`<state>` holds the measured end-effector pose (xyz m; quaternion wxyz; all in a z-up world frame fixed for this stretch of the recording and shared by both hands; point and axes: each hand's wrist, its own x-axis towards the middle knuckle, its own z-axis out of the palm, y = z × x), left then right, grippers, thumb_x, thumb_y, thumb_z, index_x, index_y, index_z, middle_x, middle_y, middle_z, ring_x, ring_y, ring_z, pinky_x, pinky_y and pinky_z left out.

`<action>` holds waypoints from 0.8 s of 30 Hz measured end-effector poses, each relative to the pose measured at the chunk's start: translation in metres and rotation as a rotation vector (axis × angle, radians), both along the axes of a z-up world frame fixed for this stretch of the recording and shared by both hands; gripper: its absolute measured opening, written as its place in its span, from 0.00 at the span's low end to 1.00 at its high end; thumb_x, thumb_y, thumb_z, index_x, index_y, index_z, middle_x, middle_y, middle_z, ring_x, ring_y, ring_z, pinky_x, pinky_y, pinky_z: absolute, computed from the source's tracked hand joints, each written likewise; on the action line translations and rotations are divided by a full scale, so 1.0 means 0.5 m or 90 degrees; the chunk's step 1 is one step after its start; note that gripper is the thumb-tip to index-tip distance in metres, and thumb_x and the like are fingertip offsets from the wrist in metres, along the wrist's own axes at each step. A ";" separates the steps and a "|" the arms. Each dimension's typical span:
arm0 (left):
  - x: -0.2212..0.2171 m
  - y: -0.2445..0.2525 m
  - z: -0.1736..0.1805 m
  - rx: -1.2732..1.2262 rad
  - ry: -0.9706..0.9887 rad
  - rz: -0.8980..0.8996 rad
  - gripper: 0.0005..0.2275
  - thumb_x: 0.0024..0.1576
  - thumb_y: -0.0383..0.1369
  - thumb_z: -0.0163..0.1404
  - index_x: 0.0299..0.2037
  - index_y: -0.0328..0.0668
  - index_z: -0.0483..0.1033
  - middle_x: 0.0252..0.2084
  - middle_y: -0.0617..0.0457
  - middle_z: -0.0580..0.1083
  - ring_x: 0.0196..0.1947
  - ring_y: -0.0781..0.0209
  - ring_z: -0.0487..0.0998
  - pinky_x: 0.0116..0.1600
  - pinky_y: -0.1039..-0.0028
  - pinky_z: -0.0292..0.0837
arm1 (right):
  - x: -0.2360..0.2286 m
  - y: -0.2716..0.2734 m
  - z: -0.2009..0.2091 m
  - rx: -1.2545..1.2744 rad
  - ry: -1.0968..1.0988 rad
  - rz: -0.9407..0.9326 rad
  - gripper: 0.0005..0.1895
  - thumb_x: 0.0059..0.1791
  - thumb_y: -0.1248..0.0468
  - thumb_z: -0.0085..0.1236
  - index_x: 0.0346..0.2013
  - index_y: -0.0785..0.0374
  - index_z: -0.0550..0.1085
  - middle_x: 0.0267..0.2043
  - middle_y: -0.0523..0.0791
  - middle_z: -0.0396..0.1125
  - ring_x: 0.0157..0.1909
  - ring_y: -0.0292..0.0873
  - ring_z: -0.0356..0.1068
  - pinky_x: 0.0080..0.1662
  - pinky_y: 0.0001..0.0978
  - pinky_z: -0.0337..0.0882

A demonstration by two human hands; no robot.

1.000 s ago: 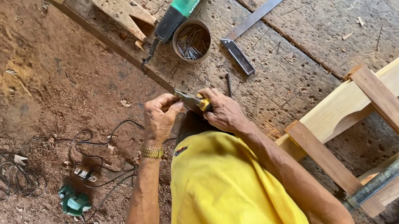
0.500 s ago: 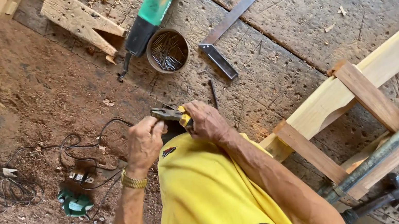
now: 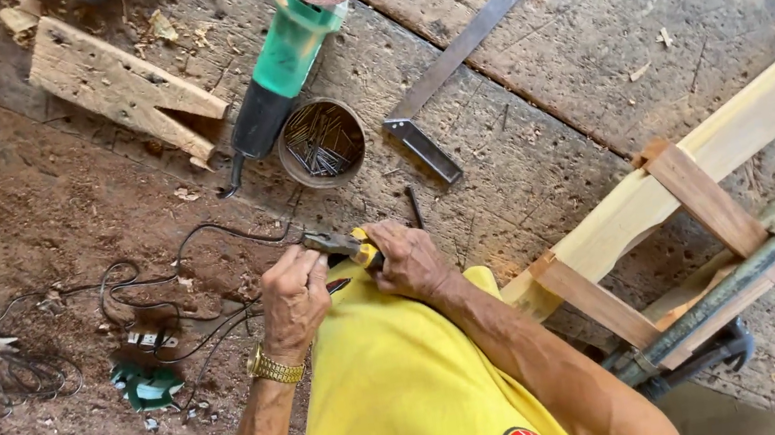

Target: The person uses pliers to bend nails and then hammers them into a wooden frame clamped to a workbench. The task involves repetitive bending of nails and driving them into the wood to secure the structure.

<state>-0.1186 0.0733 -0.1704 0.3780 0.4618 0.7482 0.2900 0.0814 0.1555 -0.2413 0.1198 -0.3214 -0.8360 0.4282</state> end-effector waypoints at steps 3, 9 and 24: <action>0.005 -0.013 -0.009 0.015 0.010 0.029 0.06 0.62 0.28 0.50 0.33 0.39 0.79 0.29 0.49 0.73 0.31 0.50 0.82 0.34 0.68 0.80 | 0.002 -0.021 -0.028 -0.003 -0.034 -0.002 0.32 0.31 0.61 0.64 0.49 0.62 0.72 0.37 0.47 0.68 0.41 0.53 0.74 0.42 0.45 0.78; 0.027 -0.042 -0.086 0.119 0.094 0.028 0.05 0.60 0.25 0.52 0.33 0.33 0.80 0.28 0.42 0.74 0.31 0.42 0.81 0.35 0.61 0.78 | -0.004 -0.028 0.006 -0.011 -0.020 -0.039 0.31 0.31 0.66 0.66 0.48 0.62 0.72 0.35 0.52 0.70 0.40 0.60 0.74 0.42 0.54 0.76; 0.103 -0.132 0.113 -0.017 -0.589 0.258 0.18 0.64 0.43 0.47 0.41 0.31 0.79 0.30 0.36 0.78 0.33 0.45 0.85 0.38 0.53 0.84 | 0.074 -0.167 0.141 -0.253 0.098 -0.142 0.09 0.41 0.64 0.64 0.33 0.50 0.75 0.22 0.40 0.70 0.27 0.39 0.71 0.33 0.34 0.73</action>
